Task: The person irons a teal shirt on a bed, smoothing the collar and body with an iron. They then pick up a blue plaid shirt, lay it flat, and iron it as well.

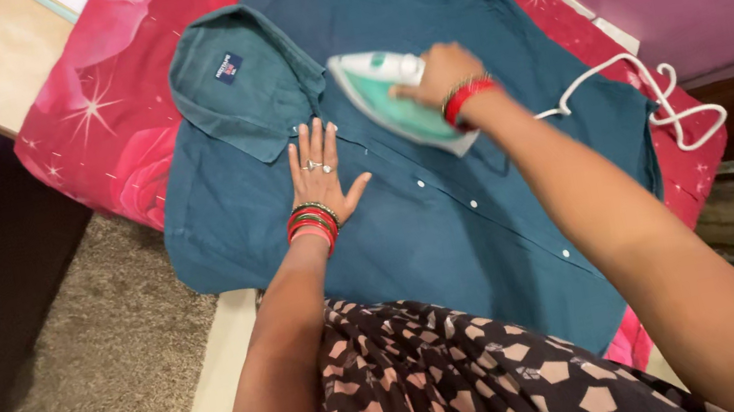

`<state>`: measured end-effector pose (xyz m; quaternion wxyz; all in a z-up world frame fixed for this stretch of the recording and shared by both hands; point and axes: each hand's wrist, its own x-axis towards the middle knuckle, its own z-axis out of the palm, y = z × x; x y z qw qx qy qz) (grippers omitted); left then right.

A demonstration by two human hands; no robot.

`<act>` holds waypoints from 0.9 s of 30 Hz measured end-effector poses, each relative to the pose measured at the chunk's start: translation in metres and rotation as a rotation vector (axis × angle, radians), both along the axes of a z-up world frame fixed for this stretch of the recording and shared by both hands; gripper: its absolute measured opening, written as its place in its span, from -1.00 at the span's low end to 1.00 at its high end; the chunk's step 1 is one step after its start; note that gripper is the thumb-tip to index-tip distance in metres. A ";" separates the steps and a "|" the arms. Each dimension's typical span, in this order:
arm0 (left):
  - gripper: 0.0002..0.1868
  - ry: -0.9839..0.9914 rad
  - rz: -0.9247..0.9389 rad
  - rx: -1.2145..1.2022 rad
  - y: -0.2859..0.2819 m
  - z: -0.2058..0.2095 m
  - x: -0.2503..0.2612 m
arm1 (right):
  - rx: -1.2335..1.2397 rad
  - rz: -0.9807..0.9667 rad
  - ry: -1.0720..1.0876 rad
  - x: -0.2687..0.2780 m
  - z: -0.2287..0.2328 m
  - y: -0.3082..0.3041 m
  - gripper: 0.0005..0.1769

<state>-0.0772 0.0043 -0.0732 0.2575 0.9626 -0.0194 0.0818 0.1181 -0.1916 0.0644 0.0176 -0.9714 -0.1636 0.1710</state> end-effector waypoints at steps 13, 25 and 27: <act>0.12 -0.008 -0.017 -0.065 0.003 0.007 0.002 | -0.222 -0.215 -0.133 0.007 0.019 -0.175 -0.15; 0.01 -0.060 -0.003 -0.116 0.001 0.005 -0.002 | 0.146 -0.345 0.084 0.028 0.006 -0.117 -0.30; -0.01 -0.055 -0.004 -0.119 0.004 0.011 -0.002 | -0.074 -0.105 0.022 -0.035 0.007 -0.123 -0.25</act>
